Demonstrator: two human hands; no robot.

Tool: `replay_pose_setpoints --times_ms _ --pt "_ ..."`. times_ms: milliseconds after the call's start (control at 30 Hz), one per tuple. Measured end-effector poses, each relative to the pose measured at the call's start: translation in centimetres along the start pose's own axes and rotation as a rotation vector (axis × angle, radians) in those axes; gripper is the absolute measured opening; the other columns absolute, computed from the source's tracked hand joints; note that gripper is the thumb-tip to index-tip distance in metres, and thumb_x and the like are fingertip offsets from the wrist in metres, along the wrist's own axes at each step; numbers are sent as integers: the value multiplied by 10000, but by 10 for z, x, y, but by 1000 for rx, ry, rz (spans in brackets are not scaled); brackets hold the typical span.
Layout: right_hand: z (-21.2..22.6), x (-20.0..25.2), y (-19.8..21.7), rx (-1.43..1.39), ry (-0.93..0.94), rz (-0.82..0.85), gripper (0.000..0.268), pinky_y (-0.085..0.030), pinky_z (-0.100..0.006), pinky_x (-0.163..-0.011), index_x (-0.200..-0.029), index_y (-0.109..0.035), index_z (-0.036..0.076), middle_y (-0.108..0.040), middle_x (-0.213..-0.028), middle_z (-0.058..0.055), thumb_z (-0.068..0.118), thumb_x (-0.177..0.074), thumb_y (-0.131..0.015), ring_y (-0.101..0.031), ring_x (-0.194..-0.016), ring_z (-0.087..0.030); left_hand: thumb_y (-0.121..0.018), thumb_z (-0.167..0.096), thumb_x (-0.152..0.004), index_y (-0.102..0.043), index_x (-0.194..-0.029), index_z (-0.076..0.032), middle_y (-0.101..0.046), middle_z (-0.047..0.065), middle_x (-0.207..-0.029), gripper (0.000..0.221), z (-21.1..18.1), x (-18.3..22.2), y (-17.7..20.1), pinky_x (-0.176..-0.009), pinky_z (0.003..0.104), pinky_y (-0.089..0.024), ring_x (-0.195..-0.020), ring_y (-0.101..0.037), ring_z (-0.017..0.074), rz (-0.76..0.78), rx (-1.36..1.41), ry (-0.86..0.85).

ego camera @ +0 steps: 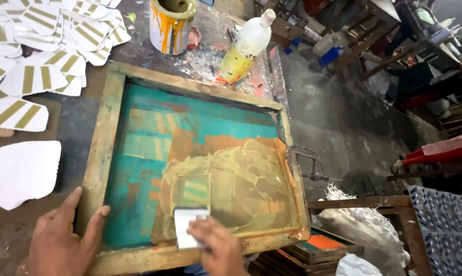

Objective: Applying ink to small cardstock pieces using a manual screen printing frame and a handheld squeegee.

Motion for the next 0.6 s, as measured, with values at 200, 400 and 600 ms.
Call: replay_pose_setpoints --times_ms 200,400,600 --pt "-6 16 1 -82 97 32 560 -527 -460 -1117 -1202 -732 8 -745 -1261 -159 -79 -666 -594 -714 -1233 -338 -742 -536 -833 -609 -1496 -123 -720 246 -1144 792 11 -6 0 -873 479 -566 -1109 -672 380 37 29 -71" --pt "3 13 24 -90 183 -35 526 -526 -464 -1098 -1197 -714 -8 -737 -1251 -180 -74 -681 -635 -717 -1234 -357 -736 -340 -859 -605 -1440 -94 -751 199 -1222 644 -38 -11 53 -928 403 -563 -1095 -742 270 159 406 134" --pt "-4 34 91 290 175 -305 461 -509 -460 -1097 -1309 -590 49 -678 -1331 -194 9 -856 -671 -667 -1270 -340 -649 -133 -936 -581 -1391 48 -601 191 -1542 495 -122 14 135 -1073 400 -511 -1323 -658 291 201 1091 -310"
Point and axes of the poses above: each hand's wrist, its own x-axis away from the middle knuckle, its own y-axis out of the back of the hand, z = x × y, the point moved 1 cm from there along -x, towards the middle knuckle
